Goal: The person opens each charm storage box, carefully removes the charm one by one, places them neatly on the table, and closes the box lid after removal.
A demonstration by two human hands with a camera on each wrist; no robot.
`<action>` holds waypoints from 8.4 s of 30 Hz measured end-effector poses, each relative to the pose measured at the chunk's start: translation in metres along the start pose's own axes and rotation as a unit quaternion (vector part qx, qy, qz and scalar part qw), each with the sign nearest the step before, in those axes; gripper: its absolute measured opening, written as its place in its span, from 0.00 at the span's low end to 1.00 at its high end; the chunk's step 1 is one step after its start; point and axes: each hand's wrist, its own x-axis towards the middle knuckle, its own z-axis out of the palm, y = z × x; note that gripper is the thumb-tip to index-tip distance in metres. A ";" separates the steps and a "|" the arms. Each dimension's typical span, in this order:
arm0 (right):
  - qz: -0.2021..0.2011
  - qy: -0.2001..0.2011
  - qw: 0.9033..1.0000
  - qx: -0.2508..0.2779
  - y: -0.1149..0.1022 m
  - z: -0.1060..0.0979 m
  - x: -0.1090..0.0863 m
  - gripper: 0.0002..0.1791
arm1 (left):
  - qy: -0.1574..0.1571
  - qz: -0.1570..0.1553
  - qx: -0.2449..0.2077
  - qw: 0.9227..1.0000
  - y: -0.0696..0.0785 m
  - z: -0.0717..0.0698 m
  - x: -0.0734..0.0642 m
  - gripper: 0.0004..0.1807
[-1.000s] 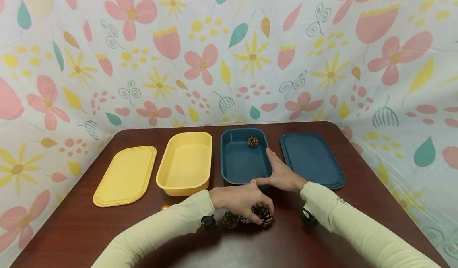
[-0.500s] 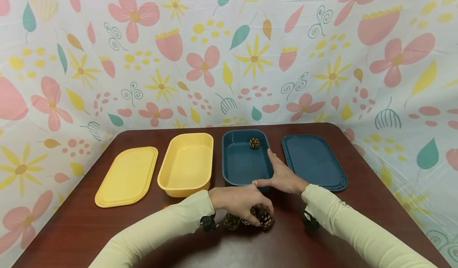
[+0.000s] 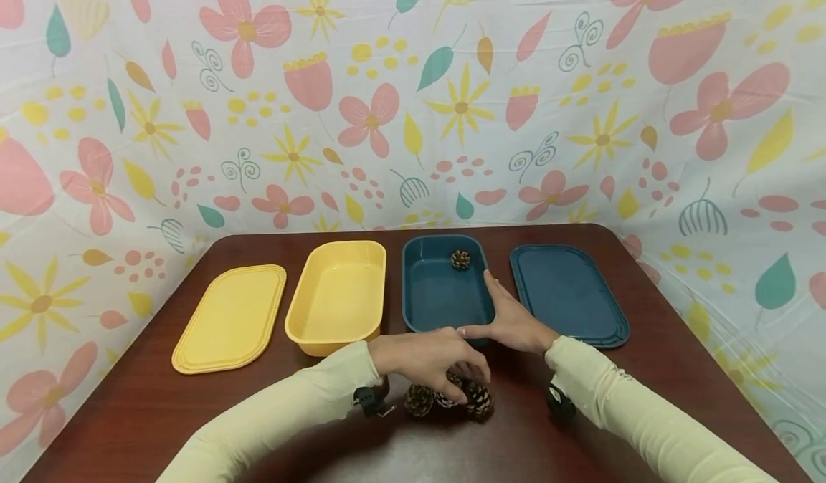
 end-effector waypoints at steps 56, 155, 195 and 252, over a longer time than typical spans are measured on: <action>0.028 -0.005 0.999 0.041 -0.001 0.000 -0.005 0.68 | 0.158 -0.291 -0.173 0.928 -0.127 -0.104 0.070 0.20; -0.052 0.000 0.999 -0.004 0.000 -0.002 -0.001 0.62 | 0.147 0.093 -0.032 0.984 0.003 -0.034 -0.015 0.16; -0.020 0.002 1.000 -0.004 0.000 0.000 -0.002 0.69 | 0.024 0.068 0.052 0.996 0.015 0.008 0.040 0.16; -0.033 -0.004 0.999 0.003 -0.001 0.004 0.001 0.64 | 0.073 0.037 -0.046 0.996 0.001 -0.011 -0.009 0.17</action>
